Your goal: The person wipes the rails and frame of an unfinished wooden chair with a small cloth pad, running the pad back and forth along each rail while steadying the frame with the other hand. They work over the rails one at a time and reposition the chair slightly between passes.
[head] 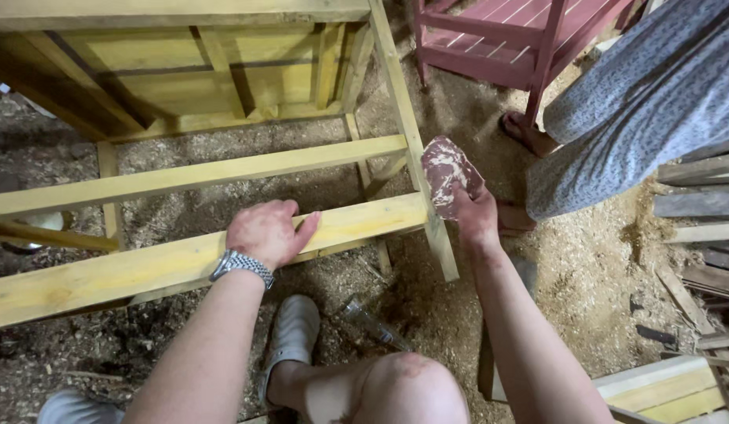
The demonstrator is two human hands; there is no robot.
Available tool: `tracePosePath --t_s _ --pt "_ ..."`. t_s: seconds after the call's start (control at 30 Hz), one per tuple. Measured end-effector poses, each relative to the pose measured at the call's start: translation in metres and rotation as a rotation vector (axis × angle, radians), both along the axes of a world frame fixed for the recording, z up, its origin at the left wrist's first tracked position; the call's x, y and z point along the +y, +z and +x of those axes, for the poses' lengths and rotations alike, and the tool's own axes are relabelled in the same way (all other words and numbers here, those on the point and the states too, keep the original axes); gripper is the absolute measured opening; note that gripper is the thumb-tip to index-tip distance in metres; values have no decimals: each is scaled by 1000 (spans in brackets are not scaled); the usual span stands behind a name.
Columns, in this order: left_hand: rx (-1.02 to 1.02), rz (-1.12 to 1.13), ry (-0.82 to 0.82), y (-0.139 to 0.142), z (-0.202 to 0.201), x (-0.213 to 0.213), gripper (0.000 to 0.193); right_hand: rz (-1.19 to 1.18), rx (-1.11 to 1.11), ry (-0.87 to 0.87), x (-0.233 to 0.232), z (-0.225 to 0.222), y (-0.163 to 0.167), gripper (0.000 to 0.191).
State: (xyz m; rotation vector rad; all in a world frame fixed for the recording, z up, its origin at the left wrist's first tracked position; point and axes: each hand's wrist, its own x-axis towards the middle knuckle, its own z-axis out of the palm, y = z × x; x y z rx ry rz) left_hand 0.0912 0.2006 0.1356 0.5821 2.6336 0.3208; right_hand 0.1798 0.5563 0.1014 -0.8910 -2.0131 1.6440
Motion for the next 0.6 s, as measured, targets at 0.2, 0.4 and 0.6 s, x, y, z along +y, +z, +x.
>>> tracePosePath --t_s 0.2,0.4,0.6 --pt "94 62 -26 -5 -2 -2 76 -160 67 -78 0 -5 -11 29" --pt "40 48 -5 4 -2 -2 75 424 -46 7 -5 -6 20 23" --pt "-14 35 -4 16 0 -1 70 1095 -533 521 -29 -16 24 23"
